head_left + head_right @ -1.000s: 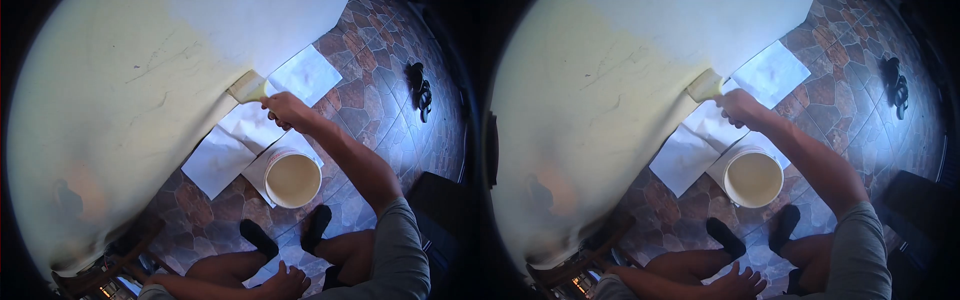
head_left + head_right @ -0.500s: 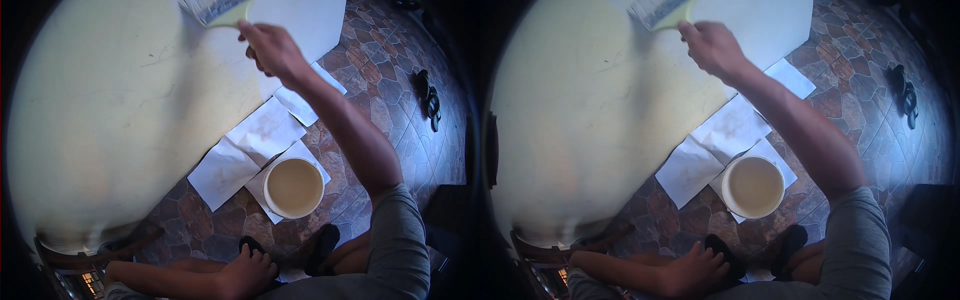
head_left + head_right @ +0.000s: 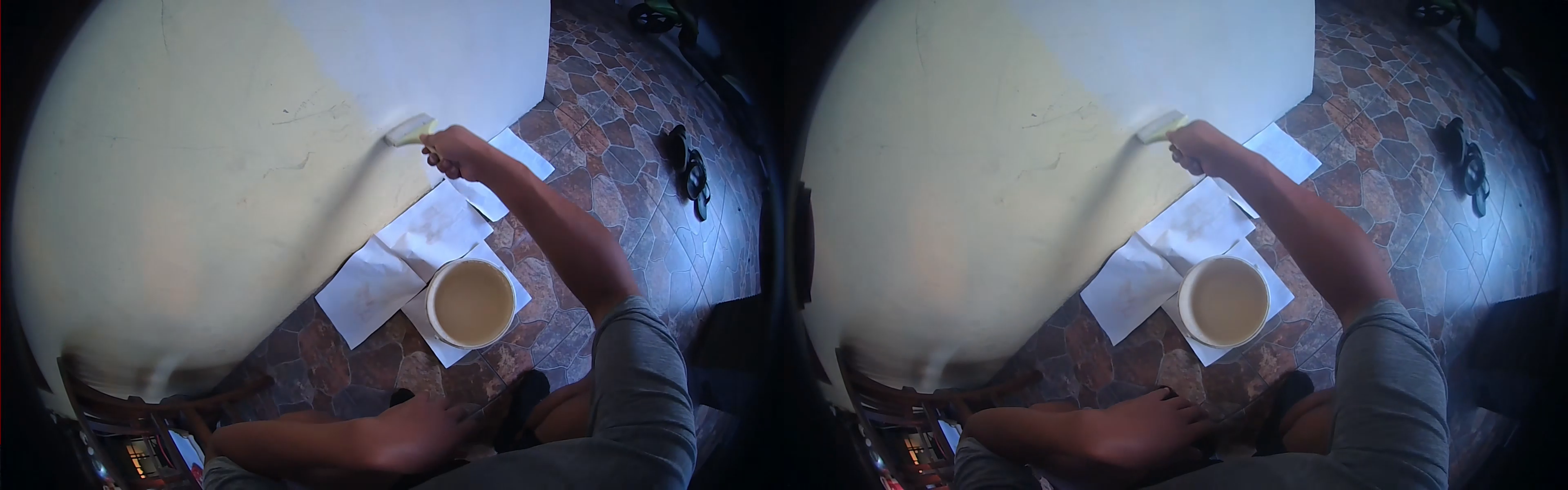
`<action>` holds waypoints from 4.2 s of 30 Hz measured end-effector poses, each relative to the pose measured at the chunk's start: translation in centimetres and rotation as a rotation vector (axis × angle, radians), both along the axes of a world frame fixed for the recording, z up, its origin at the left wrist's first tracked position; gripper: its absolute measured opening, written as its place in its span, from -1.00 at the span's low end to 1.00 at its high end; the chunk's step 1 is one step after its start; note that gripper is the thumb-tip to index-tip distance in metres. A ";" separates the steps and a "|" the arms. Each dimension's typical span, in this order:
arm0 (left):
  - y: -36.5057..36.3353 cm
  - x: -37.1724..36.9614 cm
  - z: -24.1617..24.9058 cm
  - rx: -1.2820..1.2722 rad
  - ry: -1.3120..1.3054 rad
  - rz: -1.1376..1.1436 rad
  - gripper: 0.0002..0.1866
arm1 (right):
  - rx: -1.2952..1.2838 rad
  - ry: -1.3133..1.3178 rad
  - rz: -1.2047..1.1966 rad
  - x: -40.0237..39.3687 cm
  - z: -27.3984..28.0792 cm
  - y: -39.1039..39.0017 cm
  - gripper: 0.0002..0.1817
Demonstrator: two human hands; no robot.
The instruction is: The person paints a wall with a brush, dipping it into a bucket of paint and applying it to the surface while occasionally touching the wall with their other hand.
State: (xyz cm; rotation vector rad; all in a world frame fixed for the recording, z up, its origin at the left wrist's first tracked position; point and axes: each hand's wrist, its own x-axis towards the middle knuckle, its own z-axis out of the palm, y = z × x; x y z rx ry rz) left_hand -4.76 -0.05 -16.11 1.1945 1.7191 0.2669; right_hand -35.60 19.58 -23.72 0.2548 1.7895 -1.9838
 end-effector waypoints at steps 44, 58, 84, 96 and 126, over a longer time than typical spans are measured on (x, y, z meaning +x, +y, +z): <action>-3.3 -3.1 -0.5 0.066 -0.310 0.044 -0.60 | 0.141 -0.131 0.045 1.1 -13.3 -0.8 -0.55; -3.4 -4.6 -1.9 0.108 -0.347 0.034 -0.60 | 0.022 0.363 -0.123 0.2 -3.2 -2.4 -0.39; -2.4 -8.4 -2.4 0.058 -0.488 0.025 -0.65 | 0.099 0.325 -0.114 1.2 -1.6 -1.6 -0.37; 1.3 -6.1 -1.3 0.346 -0.049 -0.165 -0.69 | 0.208 -0.225 0.005 1.3 -22.1 -0.7 -0.46; -1.8 -6.0 0.8 0.051 -0.228 -0.116 -0.65 | 0.082 -0.243 -0.053 -0.2 -17.7 -1.5 -0.57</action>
